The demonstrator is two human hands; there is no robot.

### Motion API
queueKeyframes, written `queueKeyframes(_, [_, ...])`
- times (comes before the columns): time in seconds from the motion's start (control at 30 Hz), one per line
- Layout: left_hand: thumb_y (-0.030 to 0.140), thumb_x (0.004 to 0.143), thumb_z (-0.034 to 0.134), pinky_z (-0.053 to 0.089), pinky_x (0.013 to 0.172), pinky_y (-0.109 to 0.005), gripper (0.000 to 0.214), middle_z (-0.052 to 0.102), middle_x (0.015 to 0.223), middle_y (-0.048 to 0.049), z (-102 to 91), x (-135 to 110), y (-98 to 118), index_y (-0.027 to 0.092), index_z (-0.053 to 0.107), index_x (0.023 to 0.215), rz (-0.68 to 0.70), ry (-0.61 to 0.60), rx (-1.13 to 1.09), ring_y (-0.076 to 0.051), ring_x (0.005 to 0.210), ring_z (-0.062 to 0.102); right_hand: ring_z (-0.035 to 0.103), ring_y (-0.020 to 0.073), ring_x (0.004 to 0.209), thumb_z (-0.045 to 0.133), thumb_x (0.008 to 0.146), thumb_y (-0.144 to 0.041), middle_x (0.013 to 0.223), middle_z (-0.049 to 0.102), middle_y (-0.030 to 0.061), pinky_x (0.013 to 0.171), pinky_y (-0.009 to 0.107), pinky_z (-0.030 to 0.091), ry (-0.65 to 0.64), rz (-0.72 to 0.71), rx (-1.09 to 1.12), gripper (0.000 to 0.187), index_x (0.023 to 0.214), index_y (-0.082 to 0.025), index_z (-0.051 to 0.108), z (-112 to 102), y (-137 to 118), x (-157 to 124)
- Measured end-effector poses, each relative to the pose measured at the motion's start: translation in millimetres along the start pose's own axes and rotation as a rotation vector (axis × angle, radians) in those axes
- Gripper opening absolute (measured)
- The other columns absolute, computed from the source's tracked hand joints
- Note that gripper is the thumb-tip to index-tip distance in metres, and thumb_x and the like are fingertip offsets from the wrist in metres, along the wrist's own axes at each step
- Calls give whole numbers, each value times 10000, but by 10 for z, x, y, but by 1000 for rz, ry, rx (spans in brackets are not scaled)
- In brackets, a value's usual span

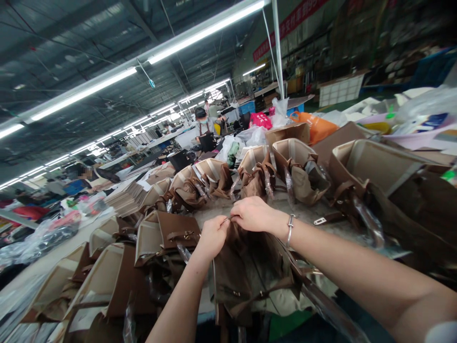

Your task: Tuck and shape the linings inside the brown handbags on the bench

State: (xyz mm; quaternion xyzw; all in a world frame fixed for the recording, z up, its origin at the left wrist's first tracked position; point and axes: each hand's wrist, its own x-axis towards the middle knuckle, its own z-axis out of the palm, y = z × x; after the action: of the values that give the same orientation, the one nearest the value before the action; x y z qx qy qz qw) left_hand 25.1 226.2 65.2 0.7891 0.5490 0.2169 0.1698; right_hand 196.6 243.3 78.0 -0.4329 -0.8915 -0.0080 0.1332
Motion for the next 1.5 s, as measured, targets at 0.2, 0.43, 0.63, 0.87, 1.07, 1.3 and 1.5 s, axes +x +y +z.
queueKeyframes(0.2, [221, 852, 414, 414, 658, -248, 241, 675, 785, -26, -14, -41, -45, 176, 646, 803, 32, 7, 22, -158, 736, 601, 609, 217, 858, 453, 867, -367, 917, 671, 59, 732, 287, 440, -3, -3, 37, 274, 918, -229, 684, 1, 1, 13])
queueKeyframes(0.43, [264, 772, 604, 449, 850, -288, 283, 692, 1028, -24, 18, -49, -22, 227, 637, 1050, 142, 101, 104, -195, 939, 630, 613, 229, 901, 509, 770, -222, 925, 680, 63, 757, 282, 439, -21, -21, 79, 237, 956, -212, 656, 52, 87, -23])
queueKeyframes(0.63, [374, 829, 536, 439, 737, -274, 228, 717, 910, -33, 11, -4, -22, 230, 686, 922, 107, 109, 247, -195, 819, 643, 629, 242, 869, 491, 751, -195, 885, 686, 84, 713, 289, 451, -48, 12, 96, 240, 922, -204, 660, 69, 19, -18])
queueKeyframes(0.87, [268, 851, 477, 410, 656, -261, 235, 709, 788, -40, 9, 40, -12, 194, 700, 848, 90, 54, 211, -177, 718, 622, 630, 245, 882, 485, 734, -182, 902, 691, 95, 739, 294, 459, -63, 68, 184, 290, 950, -193, 677, 66, 74, -24])
queueKeyframes(1.07, [232, 857, 443, 458, 768, -281, 268, 714, 919, -54, 7, 37, -25, 181, 684, 963, 118, 42, 113, -187, 830, 644, 591, 196, 1005, 521, 707, -166, 1125, 641, 68, 901, 257, 428, -23, 87, 708, 437, 1130, -142, 631, 173, 268, -24])
queueKeyframes(1.3, [218, 866, 379, 434, 930, -301, 338, 668, 1099, -49, -14, -29, -114, 176, 610, 1109, 61, 106, -80, -176, 1029, 600, 537, 222, 1091, 582, 799, -396, 1172, 611, 80, 980, 371, 381, 87, 137, 1279, 451, 1169, -139, 595, 306, 383, -357])
queueKeyframes(1.5, [110, 750, 479, 474, 816, -279, 435, 696, 967, -47, -63, -88, -52, 158, 473, 1182, 37, 41, -113, -159, 867, 641, 535, 240, 1090, 564, 800, -512, 1184, 598, 93, 967, 402, 400, 118, 186, 1451, 524, 1196, -169, 580, 461, 447, -693])
